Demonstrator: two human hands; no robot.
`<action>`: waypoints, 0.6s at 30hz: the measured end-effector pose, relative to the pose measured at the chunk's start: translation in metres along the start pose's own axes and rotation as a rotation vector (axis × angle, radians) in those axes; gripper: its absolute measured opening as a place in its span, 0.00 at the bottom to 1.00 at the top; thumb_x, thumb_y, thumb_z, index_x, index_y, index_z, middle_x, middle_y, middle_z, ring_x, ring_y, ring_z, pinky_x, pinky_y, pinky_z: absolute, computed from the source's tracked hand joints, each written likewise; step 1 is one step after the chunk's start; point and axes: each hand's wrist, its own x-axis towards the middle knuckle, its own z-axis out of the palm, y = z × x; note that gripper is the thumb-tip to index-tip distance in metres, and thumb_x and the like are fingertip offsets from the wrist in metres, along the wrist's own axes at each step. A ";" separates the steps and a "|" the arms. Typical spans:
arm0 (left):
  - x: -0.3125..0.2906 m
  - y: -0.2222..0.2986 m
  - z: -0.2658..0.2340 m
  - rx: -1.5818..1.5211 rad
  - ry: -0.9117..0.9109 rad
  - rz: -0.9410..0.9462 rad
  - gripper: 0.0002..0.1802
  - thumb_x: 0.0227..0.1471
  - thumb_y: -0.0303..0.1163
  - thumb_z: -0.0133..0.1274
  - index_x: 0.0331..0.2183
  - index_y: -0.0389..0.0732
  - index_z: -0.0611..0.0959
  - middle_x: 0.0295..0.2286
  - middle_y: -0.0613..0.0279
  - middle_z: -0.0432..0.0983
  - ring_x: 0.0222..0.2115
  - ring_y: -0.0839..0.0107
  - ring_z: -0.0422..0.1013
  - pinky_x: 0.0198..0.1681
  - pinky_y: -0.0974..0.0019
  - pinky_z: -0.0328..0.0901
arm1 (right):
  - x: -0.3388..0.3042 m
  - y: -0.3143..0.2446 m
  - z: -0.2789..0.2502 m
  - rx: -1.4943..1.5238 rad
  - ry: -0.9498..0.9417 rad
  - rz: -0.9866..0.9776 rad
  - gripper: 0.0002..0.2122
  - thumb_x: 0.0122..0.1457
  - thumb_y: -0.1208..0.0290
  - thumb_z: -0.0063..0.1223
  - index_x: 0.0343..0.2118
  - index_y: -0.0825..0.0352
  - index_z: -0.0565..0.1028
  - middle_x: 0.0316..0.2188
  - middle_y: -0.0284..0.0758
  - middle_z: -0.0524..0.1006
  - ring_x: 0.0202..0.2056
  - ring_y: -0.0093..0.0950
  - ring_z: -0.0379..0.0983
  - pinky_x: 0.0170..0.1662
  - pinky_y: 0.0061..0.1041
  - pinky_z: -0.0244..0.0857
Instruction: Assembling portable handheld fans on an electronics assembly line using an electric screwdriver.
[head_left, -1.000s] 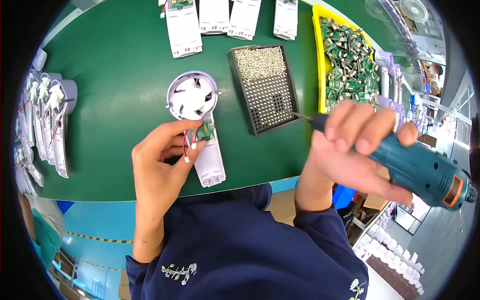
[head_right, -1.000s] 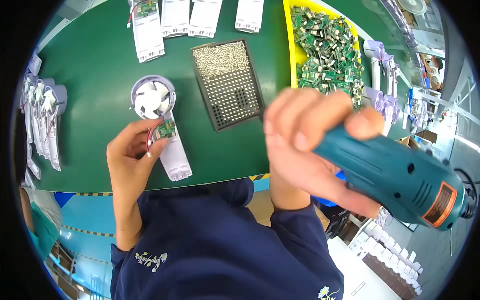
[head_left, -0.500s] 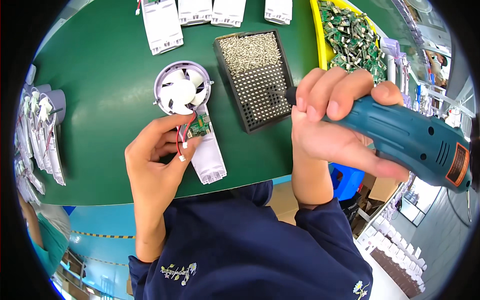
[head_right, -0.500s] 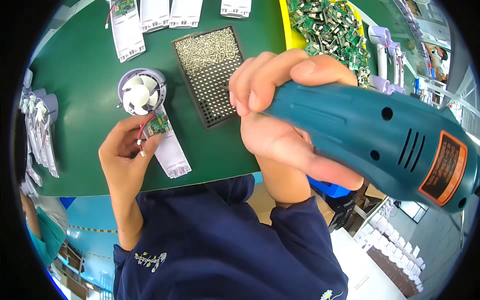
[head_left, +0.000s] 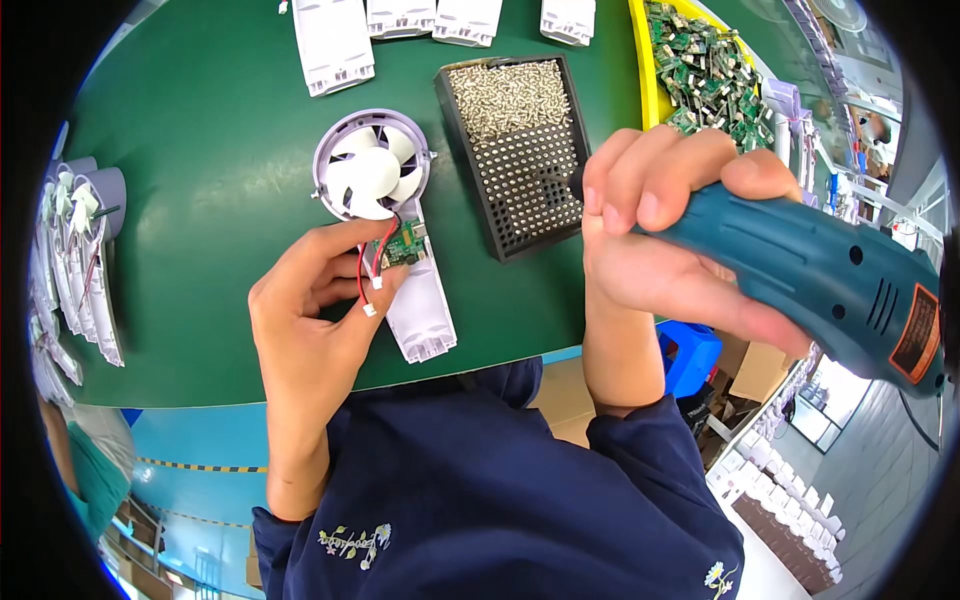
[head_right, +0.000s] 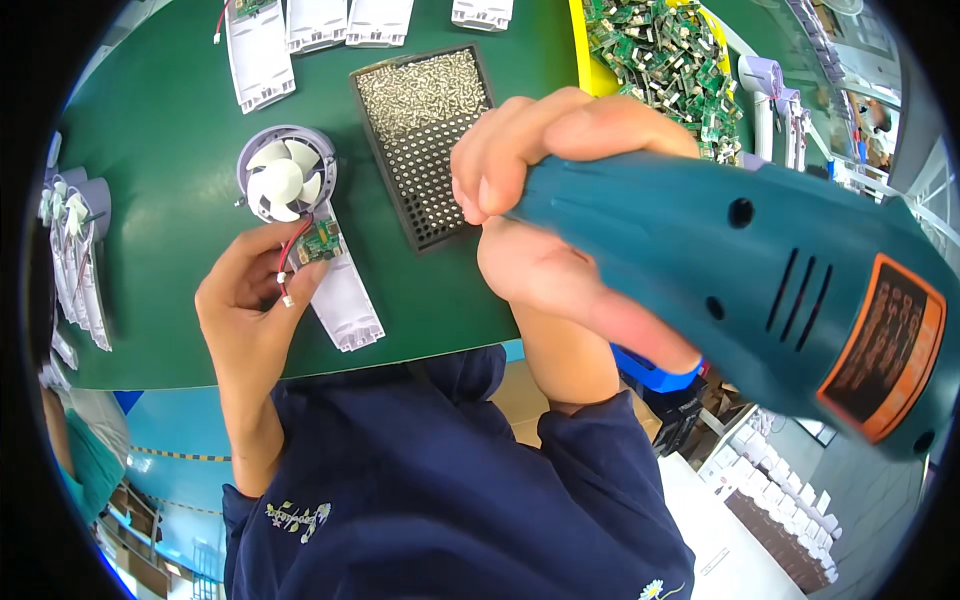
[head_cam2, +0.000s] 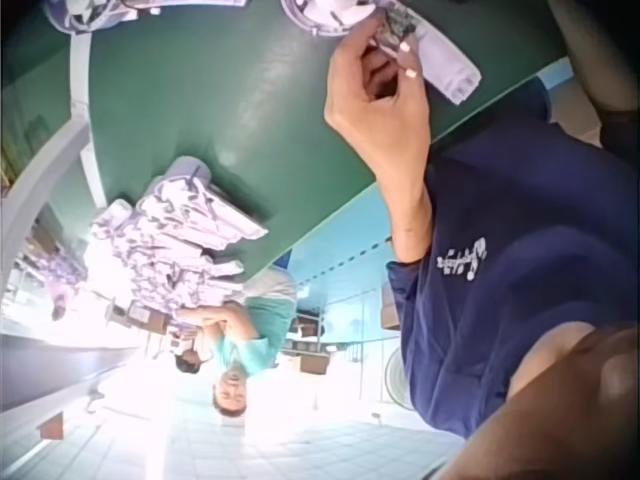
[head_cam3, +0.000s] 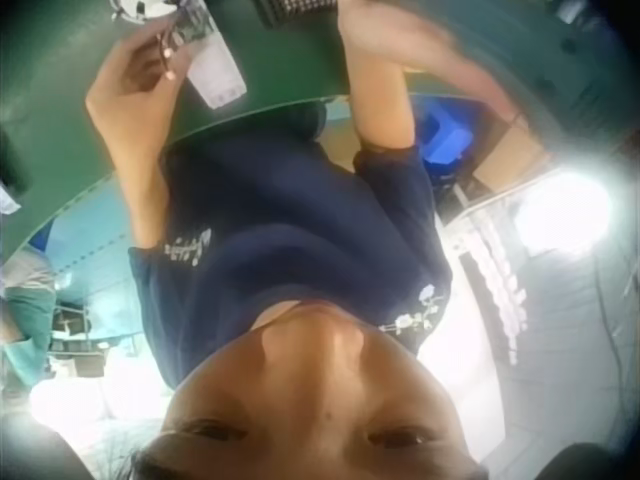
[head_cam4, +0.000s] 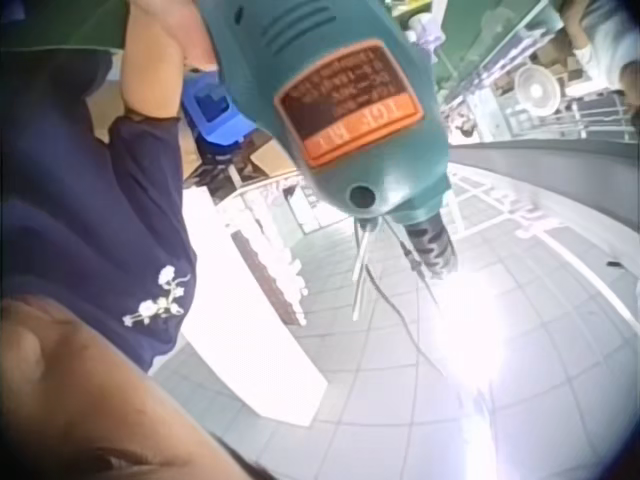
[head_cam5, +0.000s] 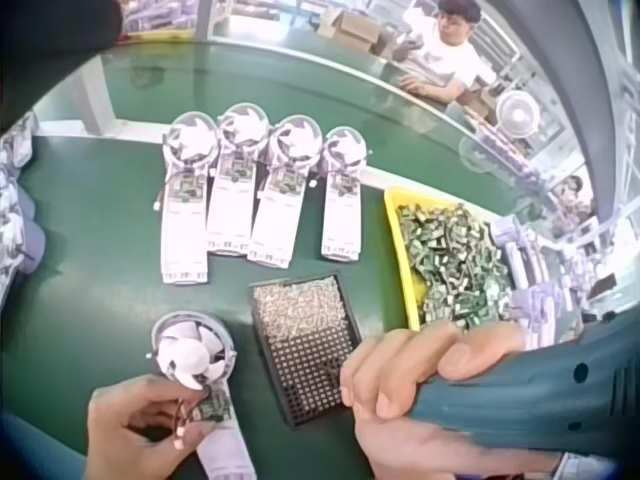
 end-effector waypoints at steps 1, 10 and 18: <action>-0.001 0.001 0.001 -0.009 -0.011 -0.011 0.16 0.46 0.16 0.61 0.40 0.32 0.82 0.33 0.60 0.80 0.31 0.77 0.77 0.35 0.74 0.72 | -0.001 0.001 0.001 -0.006 -0.029 -0.013 0.48 0.45 0.18 0.33 0.51 0.64 0.67 0.23 0.35 0.69 0.15 0.25 0.60 0.18 0.27 0.58; 0.003 0.000 0.013 -0.028 -0.037 0.015 0.17 0.46 0.13 0.59 0.41 0.33 0.82 0.35 0.58 0.79 0.33 0.73 0.78 0.36 0.72 0.75 | -0.001 -0.018 0.013 -0.033 0.097 -0.033 0.45 0.47 0.20 0.35 0.50 0.63 0.68 0.23 0.32 0.67 0.16 0.24 0.60 0.19 0.26 0.56; 0.006 -0.005 0.008 -0.040 -0.057 0.063 0.18 0.45 0.12 0.60 0.41 0.35 0.82 0.35 0.57 0.79 0.31 0.73 0.79 0.34 0.72 0.76 | -0.011 -0.020 0.069 0.061 0.035 -0.036 0.32 0.57 0.35 0.49 0.49 0.61 0.65 0.25 0.34 0.69 0.16 0.25 0.62 0.17 0.26 0.58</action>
